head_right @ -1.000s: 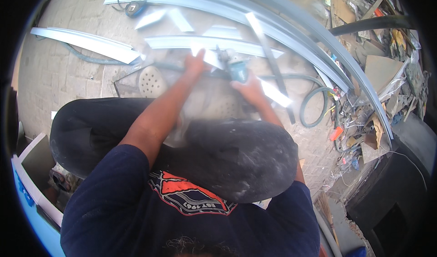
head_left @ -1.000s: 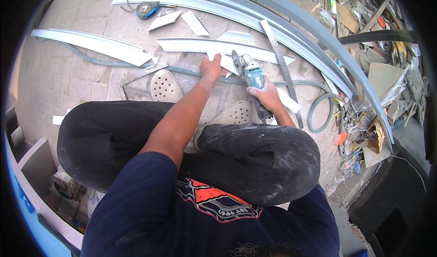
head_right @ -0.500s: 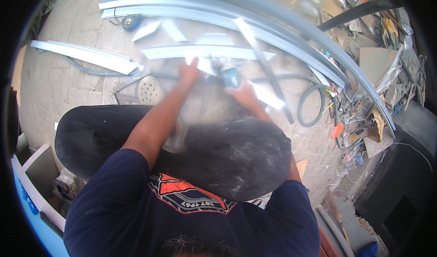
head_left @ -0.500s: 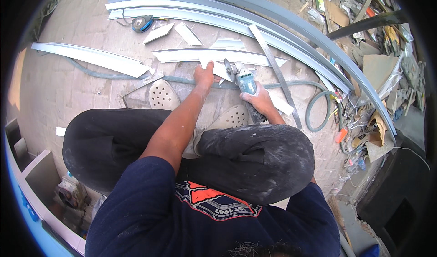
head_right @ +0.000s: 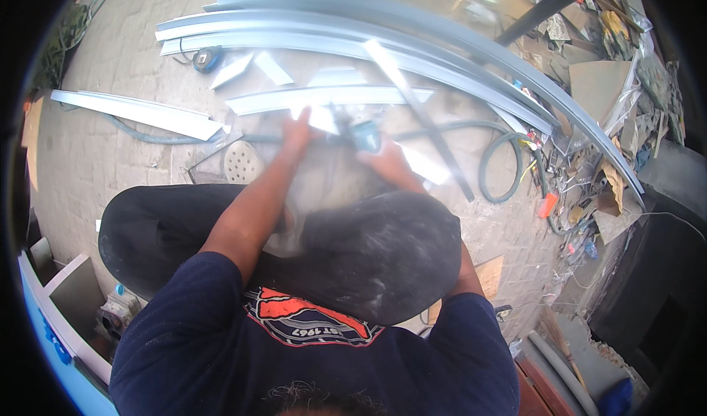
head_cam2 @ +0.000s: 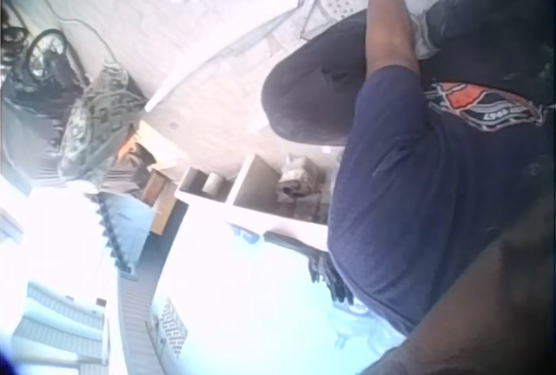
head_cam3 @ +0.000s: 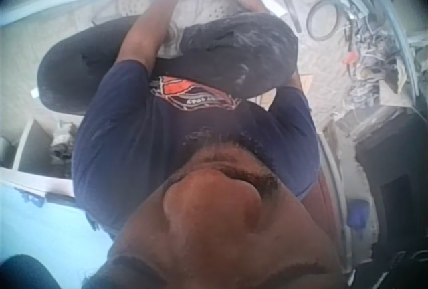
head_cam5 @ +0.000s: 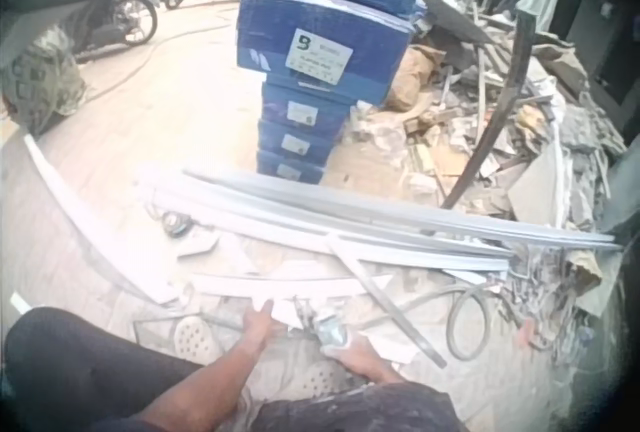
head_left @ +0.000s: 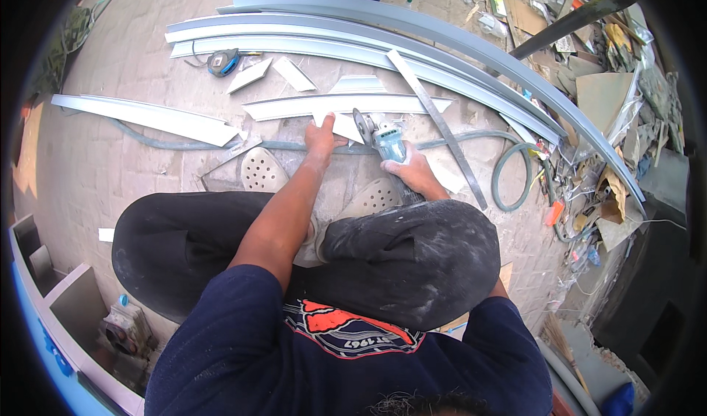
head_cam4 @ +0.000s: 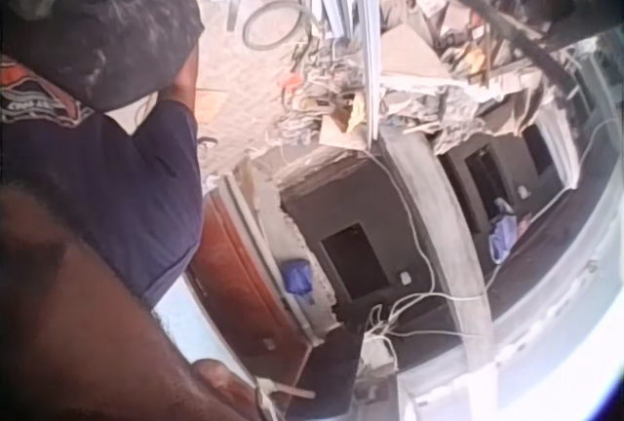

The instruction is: The person measures and marks aluminum profiles using a metal ruler and pencil, then cuts them with an angle grinder. The person handles multiple profile pieces, aligns them for measurement, and cuts them to size.

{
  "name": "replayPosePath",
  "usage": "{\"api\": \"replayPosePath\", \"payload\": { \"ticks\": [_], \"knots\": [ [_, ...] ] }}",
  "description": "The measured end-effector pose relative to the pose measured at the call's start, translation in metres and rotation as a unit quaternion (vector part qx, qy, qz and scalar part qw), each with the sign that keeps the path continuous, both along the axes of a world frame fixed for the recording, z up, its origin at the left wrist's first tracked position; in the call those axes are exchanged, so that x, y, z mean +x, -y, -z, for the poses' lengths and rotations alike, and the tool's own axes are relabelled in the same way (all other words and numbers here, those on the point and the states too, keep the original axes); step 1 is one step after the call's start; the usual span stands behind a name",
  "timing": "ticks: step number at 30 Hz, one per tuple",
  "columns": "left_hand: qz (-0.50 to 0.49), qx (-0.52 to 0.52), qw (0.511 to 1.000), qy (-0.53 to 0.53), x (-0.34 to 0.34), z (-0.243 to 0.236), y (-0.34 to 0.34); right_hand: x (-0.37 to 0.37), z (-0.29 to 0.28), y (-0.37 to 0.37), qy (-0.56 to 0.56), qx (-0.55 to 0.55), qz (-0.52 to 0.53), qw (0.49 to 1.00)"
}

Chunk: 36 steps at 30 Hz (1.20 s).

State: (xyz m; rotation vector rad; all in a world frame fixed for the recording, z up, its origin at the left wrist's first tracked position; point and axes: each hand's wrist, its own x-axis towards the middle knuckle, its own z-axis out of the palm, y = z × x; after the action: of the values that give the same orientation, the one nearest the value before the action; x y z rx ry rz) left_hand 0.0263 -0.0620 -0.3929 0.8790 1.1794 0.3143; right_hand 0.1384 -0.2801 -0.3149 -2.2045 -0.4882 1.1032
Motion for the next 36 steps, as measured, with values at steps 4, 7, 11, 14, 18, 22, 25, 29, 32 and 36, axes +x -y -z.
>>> {"api": "replayPosePath", "payload": {
  "ticks": [4,7,11,14,18,22,25,29,32,36],
  "knots": [
    [0.015,0.018,1.0,0.005,-0.005,-0.01,-0.001,-0.005,-0.008,-0.003,0.0,0.007,0.0,1.0],
    [0.029,0.051,0.998,0.001,-0.007,-0.018,0.0,-0.006,-0.01,-0.004,0.009,0.01,-0.007,1.0],
    [-0.01,0.083,0.996,0.026,-0.006,-0.02,0.0,-0.007,-0.005,-0.002,0.006,-0.008,-0.014,1.0],
    [0.015,0.082,0.996,0.003,-0.006,-0.01,-0.021,-0.015,-0.003,0.004,0.005,0.051,0.046,0.998],
    [0.011,0.141,0.984,-0.111,-0.009,0.007,-0.02,-0.023,-0.012,0.013,-0.097,0.177,0.206,0.957],
    [0.089,0.336,0.913,-0.211,-0.014,0.002,0.059,-0.007,-0.024,0.022,-0.19,0.229,0.362,0.883],
    [0.244,0.415,0.875,-0.058,-0.026,-0.022,0.102,0.017,-0.021,0.029,-0.256,0.291,0.422,0.82],
    [0.469,0.506,0.72,0.078,-0.023,-0.05,0.116,0.029,-0.006,0.043,-0.278,0.36,0.474,0.754],
    [0.578,0.462,0.666,0.094,-0.012,-0.062,0.121,0.018,0.003,0.055,-0.315,0.387,0.504,0.706],
    [0.585,0.473,0.654,0.082,-0.009,-0.067,0.124,-0.007,0.009,0.062,-0.356,0.414,0.544,0.637]
  ]
}}
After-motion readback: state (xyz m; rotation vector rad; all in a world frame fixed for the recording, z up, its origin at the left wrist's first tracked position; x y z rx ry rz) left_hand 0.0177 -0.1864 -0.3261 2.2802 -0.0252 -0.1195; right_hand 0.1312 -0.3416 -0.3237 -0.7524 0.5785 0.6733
